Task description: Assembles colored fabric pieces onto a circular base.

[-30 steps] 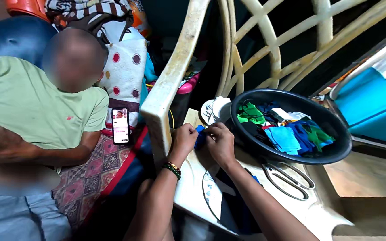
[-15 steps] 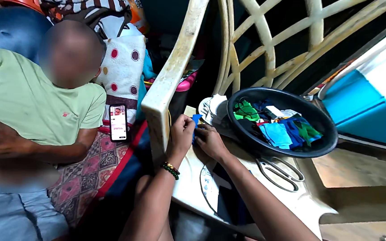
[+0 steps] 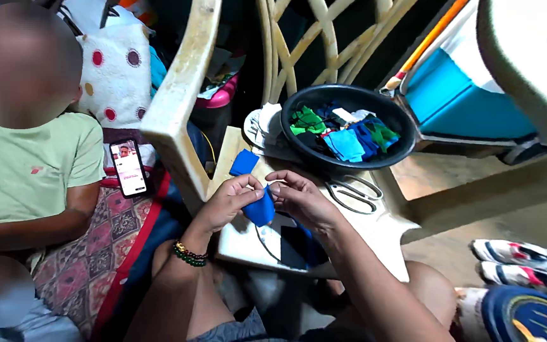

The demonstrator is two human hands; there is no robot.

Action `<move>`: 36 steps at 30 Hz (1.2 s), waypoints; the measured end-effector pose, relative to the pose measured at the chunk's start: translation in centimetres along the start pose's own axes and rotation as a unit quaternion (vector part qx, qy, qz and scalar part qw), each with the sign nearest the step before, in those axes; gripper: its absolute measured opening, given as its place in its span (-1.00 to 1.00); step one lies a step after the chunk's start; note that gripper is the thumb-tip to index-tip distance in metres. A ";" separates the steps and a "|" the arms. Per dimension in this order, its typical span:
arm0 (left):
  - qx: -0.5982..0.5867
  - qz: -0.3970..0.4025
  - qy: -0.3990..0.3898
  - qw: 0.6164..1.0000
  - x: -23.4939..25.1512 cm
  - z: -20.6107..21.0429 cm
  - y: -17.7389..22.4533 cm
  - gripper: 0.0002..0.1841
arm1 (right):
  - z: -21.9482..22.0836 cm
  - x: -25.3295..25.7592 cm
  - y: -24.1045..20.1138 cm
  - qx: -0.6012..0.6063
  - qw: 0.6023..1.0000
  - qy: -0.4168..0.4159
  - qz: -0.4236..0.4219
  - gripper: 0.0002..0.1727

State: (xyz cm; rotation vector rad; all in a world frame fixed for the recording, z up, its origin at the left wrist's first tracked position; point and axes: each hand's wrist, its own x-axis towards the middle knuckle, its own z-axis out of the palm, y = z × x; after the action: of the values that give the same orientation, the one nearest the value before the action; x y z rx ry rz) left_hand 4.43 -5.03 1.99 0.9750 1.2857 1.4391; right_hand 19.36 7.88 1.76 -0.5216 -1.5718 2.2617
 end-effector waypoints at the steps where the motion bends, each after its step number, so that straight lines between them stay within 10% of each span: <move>1: 0.010 -0.009 -0.005 1.000 -0.3 0.2 -0.1 -0.88 | -0.3 -0.7 0.1 -0.008 1.000 0.012 -0.009 -0.68; 7: 0.032 -0.044 -0.019 0.998 -1.9 2.3 0.0 -0.67 | -2.0 -4.0 0.6 -0.124 0.988 0.059 -0.077 -0.68; 19: 0.177 0.048 0.145 0.972 -6.1 8.1 -5.0 -0.89 | -4.4 -5.5 1.8 -0.390 0.911 -0.056 -0.125 -0.89; 36: 0.208 0.046 0.184 0.960 -5.8 8.7 -6.1 -0.82 | -4.9 -5.3 3.2 -0.436 0.881 -0.051 -0.176 -0.89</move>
State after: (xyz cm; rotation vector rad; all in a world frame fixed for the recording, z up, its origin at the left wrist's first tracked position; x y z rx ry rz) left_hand 14.97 -8.56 -2.75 1.0809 1.8946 1.4981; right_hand 26.11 8.33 -2.22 -0.2737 -2.4716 1.2401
